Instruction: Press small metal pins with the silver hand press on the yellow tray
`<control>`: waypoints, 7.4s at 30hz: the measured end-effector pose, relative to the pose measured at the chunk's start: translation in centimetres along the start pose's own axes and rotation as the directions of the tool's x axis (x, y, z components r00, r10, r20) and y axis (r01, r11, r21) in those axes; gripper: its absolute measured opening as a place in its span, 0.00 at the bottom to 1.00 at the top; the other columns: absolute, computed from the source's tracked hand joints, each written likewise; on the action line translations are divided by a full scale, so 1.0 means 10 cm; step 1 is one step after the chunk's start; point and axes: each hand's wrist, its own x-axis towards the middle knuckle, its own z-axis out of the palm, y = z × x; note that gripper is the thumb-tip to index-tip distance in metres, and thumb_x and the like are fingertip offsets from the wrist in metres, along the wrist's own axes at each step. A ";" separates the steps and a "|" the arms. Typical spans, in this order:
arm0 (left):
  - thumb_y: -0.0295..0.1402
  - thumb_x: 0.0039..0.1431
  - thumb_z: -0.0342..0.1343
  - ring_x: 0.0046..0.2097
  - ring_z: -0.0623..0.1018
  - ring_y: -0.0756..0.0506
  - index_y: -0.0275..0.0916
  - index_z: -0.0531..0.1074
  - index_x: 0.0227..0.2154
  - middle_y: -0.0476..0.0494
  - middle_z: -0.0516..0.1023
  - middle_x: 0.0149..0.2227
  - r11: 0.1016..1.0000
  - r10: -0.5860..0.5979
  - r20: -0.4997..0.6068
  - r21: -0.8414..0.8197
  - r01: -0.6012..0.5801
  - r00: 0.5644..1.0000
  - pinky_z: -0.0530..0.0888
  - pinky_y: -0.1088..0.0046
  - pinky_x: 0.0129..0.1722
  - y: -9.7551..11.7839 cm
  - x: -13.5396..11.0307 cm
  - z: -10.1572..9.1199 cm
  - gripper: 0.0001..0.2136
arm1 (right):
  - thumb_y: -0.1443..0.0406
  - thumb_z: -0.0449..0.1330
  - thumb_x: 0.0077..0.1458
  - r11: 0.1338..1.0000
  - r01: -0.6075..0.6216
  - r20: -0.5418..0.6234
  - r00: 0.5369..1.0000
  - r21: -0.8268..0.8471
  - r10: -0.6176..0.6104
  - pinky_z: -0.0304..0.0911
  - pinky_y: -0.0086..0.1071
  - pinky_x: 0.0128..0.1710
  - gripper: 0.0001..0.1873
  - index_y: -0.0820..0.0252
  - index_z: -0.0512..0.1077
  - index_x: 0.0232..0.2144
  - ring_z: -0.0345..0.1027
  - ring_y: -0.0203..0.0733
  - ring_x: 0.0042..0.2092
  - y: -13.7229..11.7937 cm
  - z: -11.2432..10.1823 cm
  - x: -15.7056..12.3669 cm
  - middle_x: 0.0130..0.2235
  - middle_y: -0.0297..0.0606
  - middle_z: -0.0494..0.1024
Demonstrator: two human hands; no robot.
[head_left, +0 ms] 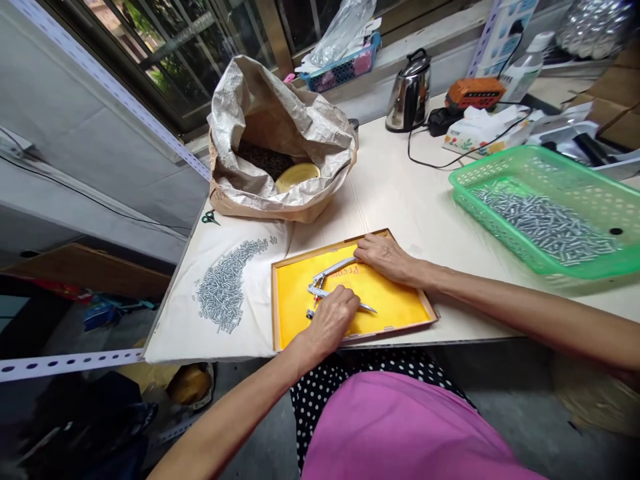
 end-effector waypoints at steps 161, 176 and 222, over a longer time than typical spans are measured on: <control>0.38 0.61 0.60 0.51 0.72 0.38 0.35 0.67 0.51 0.36 0.72 0.48 0.983 -0.182 0.049 0.041 0.180 0.982 0.74 0.61 0.48 -0.44 0.30 -0.30 0.19 | 0.66 0.52 0.62 0.990 -0.098 0.041 0.995 0.104 0.094 0.55 0.43 0.45 0.17 0.68 0.67 0.51 0.62 0.52 0.45 -0.56 -0.18 -0.14 0.45 0.52 0.74; 0.36 0.64 0.49 0.36 0.78 0.45 0.37 0.76 0.31 0.43 0.79 0.33 0.671 -0.701 -0.127 -0.448 0.590 0.701 0.71 0.71 0.39 -0.78 -0.20 -0.50 0.13 | 0.67 0.57 0.56 0.991 -0.074 0.078 0.995 0.112 0.066 0.53 0.41 0.45 0.16 0.68 0.69 0.47 0.61 0.52 0.45 -0.48 -0.24 -0.12 0.45 0.50 0.74; 0.34 0.66 0.54 0.47 0.74 0.41 0.37 0.74 0.39 0.39 0.77 0.40 0.981 -0.141 0.011 -0.131 0.141 0.990 0.74 0.64 0.48 -0.34 0.18 -0.08 0.07 | 0.70 0.49 0.66 0.993 -0.061 0.137 0.990 0.101 0.047 0.59 0.39 0.42 0.11 0.65 0.72 0.44 0.65 0.47 0.43 -0.67 -0.08 -0.24 0.40 0.45 0.75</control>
